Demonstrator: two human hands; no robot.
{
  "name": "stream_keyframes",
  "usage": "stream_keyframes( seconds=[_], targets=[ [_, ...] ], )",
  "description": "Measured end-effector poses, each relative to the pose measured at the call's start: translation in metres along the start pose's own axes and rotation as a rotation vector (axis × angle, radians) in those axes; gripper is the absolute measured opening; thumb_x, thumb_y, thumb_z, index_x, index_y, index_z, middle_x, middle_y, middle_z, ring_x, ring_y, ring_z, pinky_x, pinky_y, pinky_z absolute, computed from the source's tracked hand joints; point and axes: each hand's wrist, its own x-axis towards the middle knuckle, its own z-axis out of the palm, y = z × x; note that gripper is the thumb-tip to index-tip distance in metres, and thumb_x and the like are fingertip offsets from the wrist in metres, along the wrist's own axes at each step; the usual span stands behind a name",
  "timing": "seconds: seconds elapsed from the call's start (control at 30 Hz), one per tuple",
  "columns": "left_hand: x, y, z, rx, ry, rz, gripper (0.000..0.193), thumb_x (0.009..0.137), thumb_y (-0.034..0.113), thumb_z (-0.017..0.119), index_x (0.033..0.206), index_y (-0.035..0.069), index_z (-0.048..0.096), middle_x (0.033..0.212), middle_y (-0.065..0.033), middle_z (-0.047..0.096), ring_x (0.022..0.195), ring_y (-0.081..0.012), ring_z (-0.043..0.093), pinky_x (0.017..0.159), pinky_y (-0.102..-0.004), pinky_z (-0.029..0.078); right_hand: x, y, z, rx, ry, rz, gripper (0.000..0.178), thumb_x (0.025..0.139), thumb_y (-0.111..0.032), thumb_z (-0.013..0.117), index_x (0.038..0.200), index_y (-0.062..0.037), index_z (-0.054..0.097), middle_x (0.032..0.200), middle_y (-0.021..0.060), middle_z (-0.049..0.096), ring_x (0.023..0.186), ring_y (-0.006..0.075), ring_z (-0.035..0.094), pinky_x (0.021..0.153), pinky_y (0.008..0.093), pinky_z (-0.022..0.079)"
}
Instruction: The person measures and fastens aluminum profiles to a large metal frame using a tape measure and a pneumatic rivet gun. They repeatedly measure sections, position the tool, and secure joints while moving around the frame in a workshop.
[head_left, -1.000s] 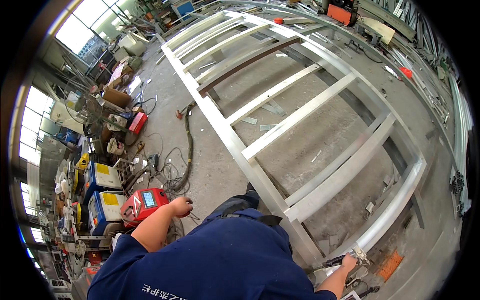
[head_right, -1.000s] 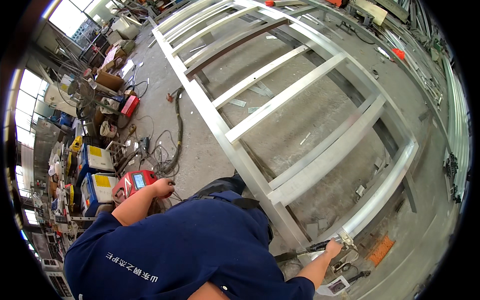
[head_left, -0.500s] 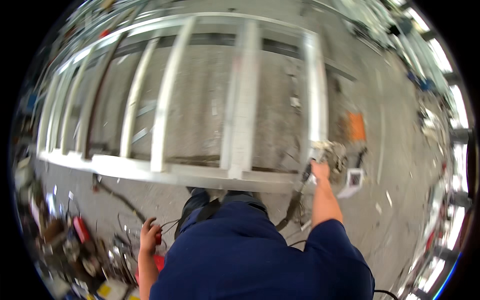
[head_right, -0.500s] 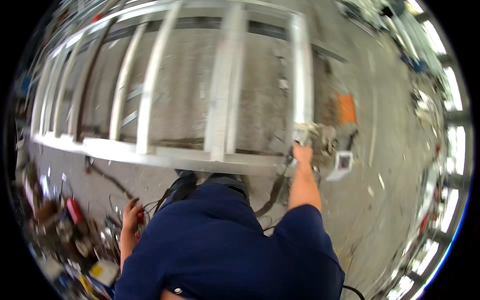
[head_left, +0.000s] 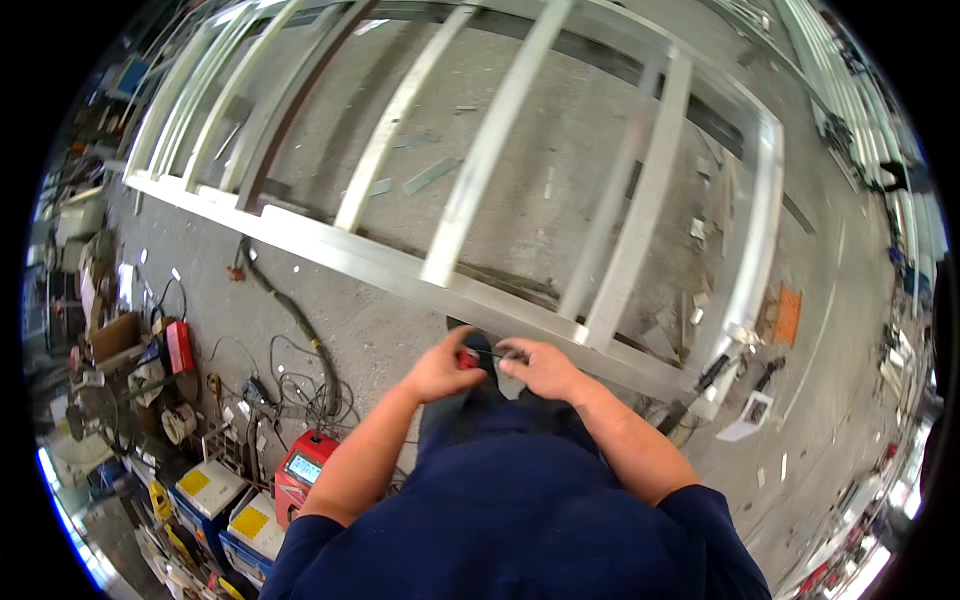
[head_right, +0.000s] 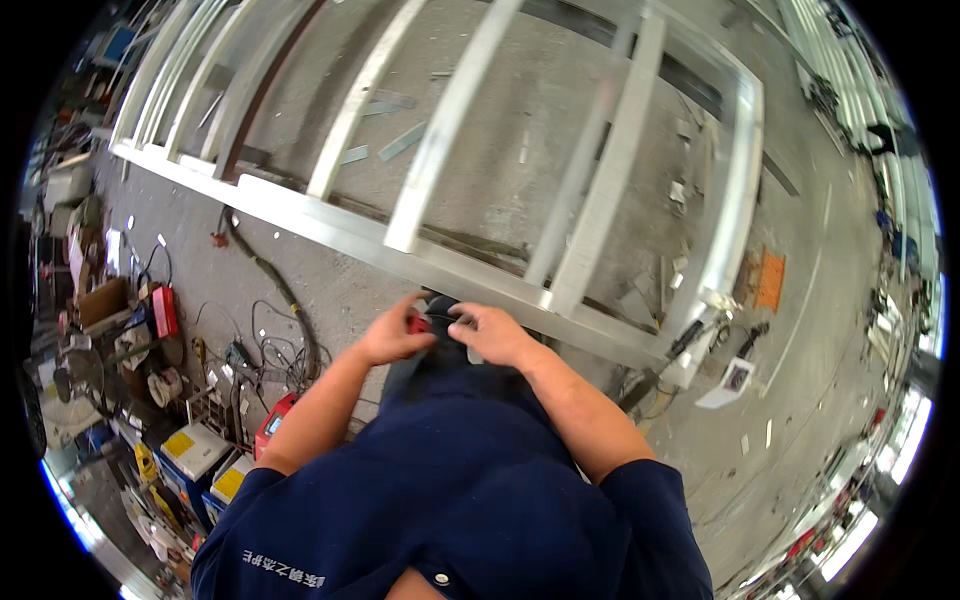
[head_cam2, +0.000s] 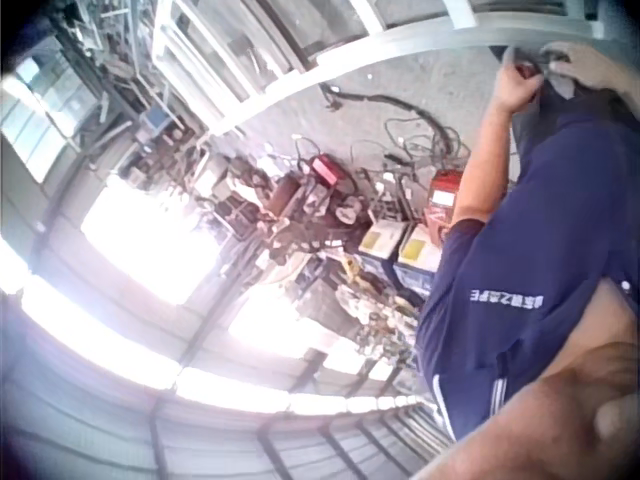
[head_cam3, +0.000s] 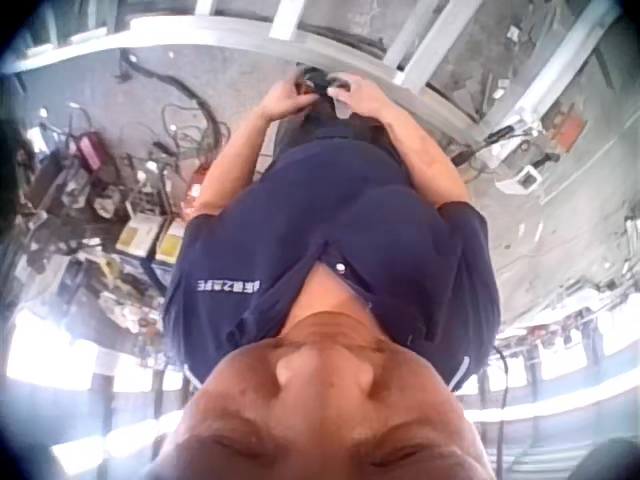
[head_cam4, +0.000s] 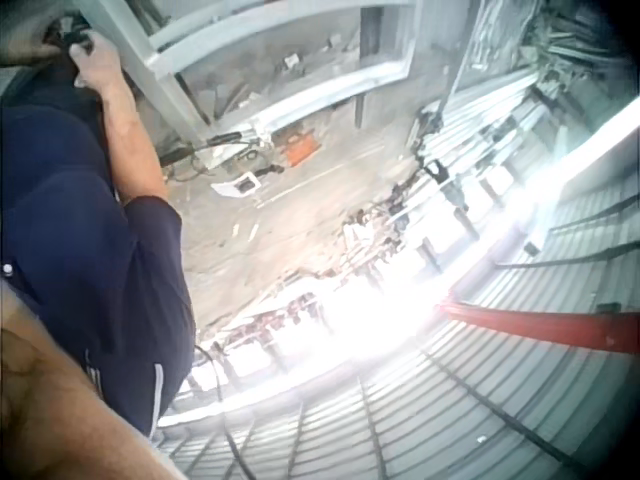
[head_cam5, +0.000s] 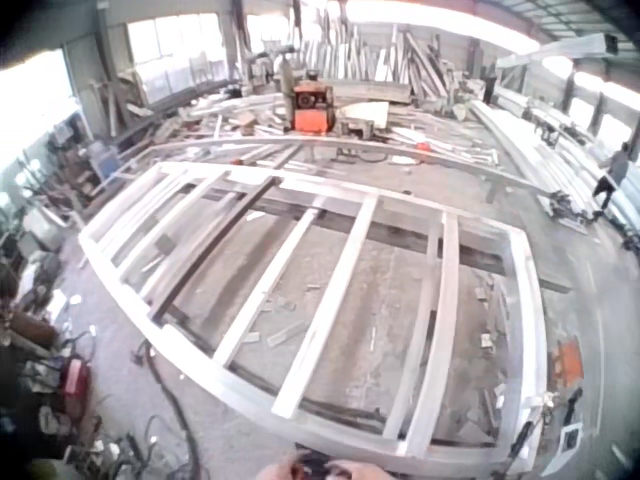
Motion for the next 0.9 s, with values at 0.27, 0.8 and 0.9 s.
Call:
stream_keyframes(
  seconds=[0.27, 0.8, 0.9],
  targets=[
    [-0.023, -0.022, -0.002, 0.015, 0.093, -0.023, 0.076, 0.073, 0.029, 0.075, 0.139, 0.008, 0.042, 0.099, -0.018, 0.067, 0.092, -0.0344, 0.065, 0.082, -0.0414, 0.051, 0.067, -0.041, 0.035, -0.138, -0.397, 0.006, 0.039, 0.08, -0.03, 0.078, 0.105, -0.0028, 0.067, 0.088, 0.0131, 0.069, 0.082, 0.0225, 0.066, 0.074, 0.0352, 0.052],
    [-0.068, -0.07, 0.033, -0.082, 0.146, -0.313, 0.068, 0.076, 0.033, 0.082, 0.132, 0.01, 0.051, 0.097, -0.0098, 0.068, 0.082, -0.0181, 0.064, 0.074, -0.0334, 0.053, 0.072, -0.019, 0.064, -0.248, -0.672, -0.056, 0.032, 0.076, -0.027, 0.08, 0.09, -0.0018, 0.066, 0.079, 0.0094, 0.064, 0.074, 0.0195, 0.062, 0.067, 0.0334, 0.049],
    [-0.073, -0.088, 0.026, -0.107, 0.211, -0.301, 0.052, 0.081, 0.037, 0.076, 0.121, 0.007, 0.061, 0.09, -0.0094, 0.067, 0.079, -0.0173, 0.062, 0.073, -0.033, 0.051, 0.076, -0.015, 0.045, -0.181, -0.501, 0.019, 0.029, 0.08, -0.025, 0.08, 0.093, -0.0021, 0.066, 0.076, 0.007, 0.062, 0.072, 0.0136, 0.058, 0.063, 0.031, 0.047]
  ],
)
